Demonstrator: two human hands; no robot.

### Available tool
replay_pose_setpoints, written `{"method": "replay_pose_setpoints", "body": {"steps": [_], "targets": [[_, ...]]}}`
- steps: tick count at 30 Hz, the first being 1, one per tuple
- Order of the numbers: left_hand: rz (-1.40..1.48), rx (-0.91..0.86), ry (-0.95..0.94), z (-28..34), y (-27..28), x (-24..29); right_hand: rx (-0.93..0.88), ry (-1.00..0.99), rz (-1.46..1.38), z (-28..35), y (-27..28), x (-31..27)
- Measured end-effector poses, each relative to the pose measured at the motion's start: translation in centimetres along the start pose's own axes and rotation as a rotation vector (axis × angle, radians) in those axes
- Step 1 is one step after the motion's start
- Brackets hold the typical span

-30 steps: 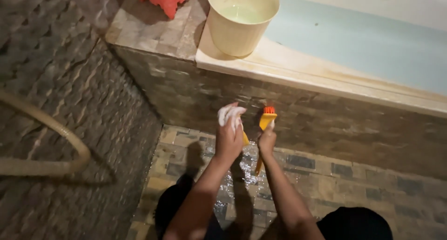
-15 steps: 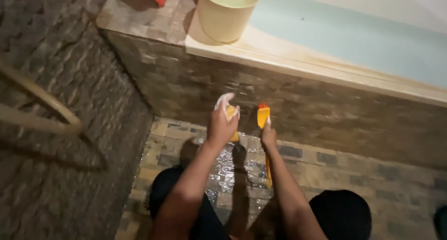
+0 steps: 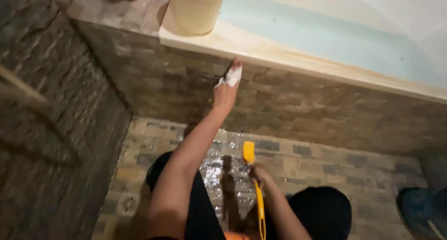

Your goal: The person scrubs a tiled wall area adjacent to a bathtub using a handheld brush and a sponge. They apply cleaning foam to the surface, scrub the tiles and grout, and rinse the area by pouring water from a small bucket.

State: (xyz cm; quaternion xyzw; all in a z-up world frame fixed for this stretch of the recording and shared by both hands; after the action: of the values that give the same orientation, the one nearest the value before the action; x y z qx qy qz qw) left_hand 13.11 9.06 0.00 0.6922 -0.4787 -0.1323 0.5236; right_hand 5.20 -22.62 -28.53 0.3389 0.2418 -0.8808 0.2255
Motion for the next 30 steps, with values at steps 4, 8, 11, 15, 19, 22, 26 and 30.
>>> {"method": "replay_pose_setpoints", "body": {"steps": [4, 8, 11, 15, 19, 22, 26, 30], "targets": [[-0.116, 0.26, -0.132, 0.9, -1.9, 0.2, -0.024, 0.153, -0.059, -0.9, 1.0, -4.0], [-0.189, 0.173, -0.103, 1.4, -4.7, -0.4, 0.086, 0.141, 0.21, 0.8, 1.1, -0.3], [-0.24, 0.049, -0.12, 2.0, -7.3, -1.5, 0.402, 0.292, 0.575, 2.0, 1.1, -0.2], [-0.211, -0.147, -0.08, 2.8, -12.3, -4.8, 0.472, 0.686, 0.741, 2.3, -3.1, -8.2], [0.247, -0.097, -0.01, 5.2, -6.9, -5.8, 0.635, 1.037, 0.678, 1.3, -7.0, -17.6], [0.616, -0.122, 0.12, 6.6, 1.9, -4.3, 0.707, 0.824, 0.583, -4.7, -6.6, -16.6], [0.625, -0.078, 0.072, 8.6, 10.1, -2.1, 0.702, 0.766, 0.566, -9.9, -5.8, -8.8], [0.585, -0.226, 0.178, 8.2, 9.2, -3.3, 0.71, 0.887, 0.501, -12.8, -7.8, -8.3]]}}
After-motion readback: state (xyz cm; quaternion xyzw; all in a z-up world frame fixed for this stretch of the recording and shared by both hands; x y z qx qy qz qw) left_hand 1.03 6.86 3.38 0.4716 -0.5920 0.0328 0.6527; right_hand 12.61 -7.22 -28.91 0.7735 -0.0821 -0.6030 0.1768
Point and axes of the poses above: each hand's wrist, its own z-axis away from the middle knuckle, its own y-axis out of the back of the hand, x = y × z, the point moved 9 cm from there along -z, towards the middle knuckle, and after that the axes turned 7 degrees about y, right-handed, at the moved point
